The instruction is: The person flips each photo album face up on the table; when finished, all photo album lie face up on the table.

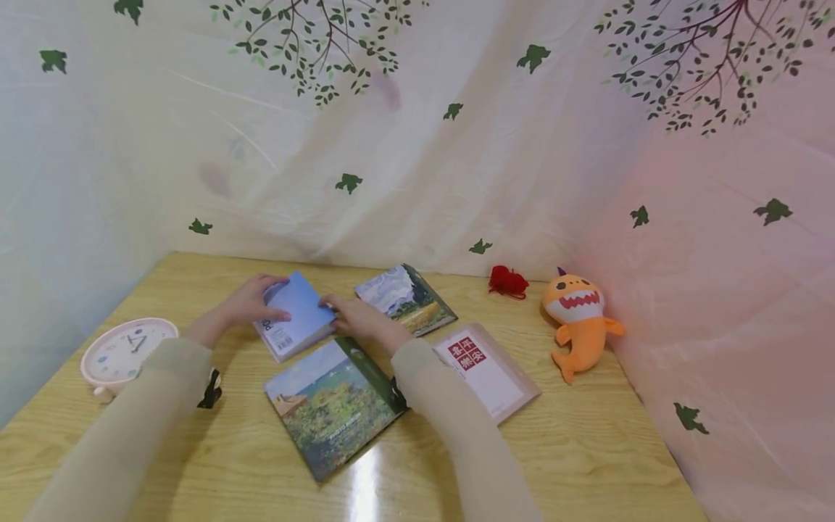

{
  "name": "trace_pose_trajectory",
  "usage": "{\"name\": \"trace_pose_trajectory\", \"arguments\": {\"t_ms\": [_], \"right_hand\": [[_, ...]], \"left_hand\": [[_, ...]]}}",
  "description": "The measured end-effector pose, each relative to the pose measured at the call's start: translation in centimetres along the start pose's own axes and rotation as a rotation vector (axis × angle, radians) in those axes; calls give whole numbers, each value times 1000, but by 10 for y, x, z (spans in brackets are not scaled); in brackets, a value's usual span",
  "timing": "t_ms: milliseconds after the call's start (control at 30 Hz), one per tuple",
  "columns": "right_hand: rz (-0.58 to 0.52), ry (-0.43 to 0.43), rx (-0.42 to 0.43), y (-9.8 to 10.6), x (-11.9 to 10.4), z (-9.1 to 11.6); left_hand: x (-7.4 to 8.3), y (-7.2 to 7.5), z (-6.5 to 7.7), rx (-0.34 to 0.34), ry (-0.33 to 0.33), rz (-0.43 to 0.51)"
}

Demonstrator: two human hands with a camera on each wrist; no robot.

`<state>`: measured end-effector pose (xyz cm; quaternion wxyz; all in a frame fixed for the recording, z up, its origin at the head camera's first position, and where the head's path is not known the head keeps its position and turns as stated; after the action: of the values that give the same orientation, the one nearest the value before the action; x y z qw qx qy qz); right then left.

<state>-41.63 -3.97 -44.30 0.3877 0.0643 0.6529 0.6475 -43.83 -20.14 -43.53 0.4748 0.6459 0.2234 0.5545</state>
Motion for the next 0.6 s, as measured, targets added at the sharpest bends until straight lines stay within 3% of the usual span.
{"name": "trace_pose_trajectory", "arguments": {"t_ms": [333,600], "right_hand": [[-339,-51,44,7,11,10],[-441,-2,132,22,10,13]], "left_hand": [[4,4,-4,21,-25,62],[12,19,-2,76,-37,103]]}}
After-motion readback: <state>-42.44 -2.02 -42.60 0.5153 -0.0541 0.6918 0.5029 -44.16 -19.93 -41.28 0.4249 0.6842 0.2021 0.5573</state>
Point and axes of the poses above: each hand's wrist, its own z-axis away from the middle knuckle, its own y-axis out of the back of the hand, x = y × z, the point moved 10 cm from there along -z, towards the middle knuckle, and after that the axes turned 8 degrees about -x, right-handed, at the moved point
